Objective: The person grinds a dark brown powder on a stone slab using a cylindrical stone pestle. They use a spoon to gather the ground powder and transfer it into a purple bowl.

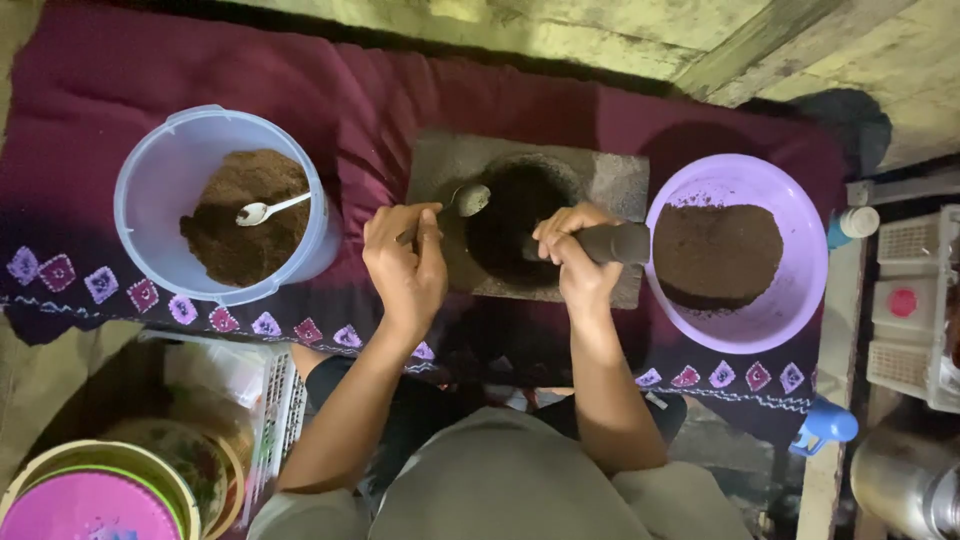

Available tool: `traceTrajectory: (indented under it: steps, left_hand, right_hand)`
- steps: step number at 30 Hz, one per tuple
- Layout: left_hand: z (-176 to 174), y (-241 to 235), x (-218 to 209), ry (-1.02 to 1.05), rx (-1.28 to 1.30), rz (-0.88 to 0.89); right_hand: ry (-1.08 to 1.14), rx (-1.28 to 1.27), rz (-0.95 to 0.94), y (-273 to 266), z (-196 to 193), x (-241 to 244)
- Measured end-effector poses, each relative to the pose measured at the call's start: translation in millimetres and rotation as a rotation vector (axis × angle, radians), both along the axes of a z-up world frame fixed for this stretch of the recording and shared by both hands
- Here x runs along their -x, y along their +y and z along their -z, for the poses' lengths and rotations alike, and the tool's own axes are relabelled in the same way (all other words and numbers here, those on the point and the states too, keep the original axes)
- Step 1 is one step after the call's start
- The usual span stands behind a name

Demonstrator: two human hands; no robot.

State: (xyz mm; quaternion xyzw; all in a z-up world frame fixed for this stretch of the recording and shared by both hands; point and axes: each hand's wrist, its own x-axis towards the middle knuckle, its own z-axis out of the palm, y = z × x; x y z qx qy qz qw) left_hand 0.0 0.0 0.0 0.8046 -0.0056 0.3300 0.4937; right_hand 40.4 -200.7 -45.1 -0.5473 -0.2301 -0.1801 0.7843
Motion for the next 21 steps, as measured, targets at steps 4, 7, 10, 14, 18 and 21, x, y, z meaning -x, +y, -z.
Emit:
traceTrajectory:
  steps: [4, 7, 10, 14, 18, 21]
  left_hand:
    - [-1, -1, -3, -0.012, 0.002, -0.007]
    - [1, 0, 0, -0.004, -0.011, 0.013]
    - [-1, 0, 0, -0.019, 0.0, 0.003]
    - [-1, 1, 1, -0.015, 0.023, -0.008]
    - [-5, 1, -1, -0.028, 0.038, -0.012]
    - [1, 2, 0, -0.038, 0.041, -0.017]
  right_hand:
    - [-0.02, 0.008, 0.03, 3, -30, 7]
    - [-0.121, -0.056, 0.013, -2, -44, 11]
    - [-0.199, -0.082, 0.046, -9, -41, -1]
    - [-0.294, -0.001, 0.109, -4, -31, -30]
    - [-0.09, 0.153, 0.096, 1, -9, -45]
    - [-0.019, 0.095, 0.066, 0, -5, -44]
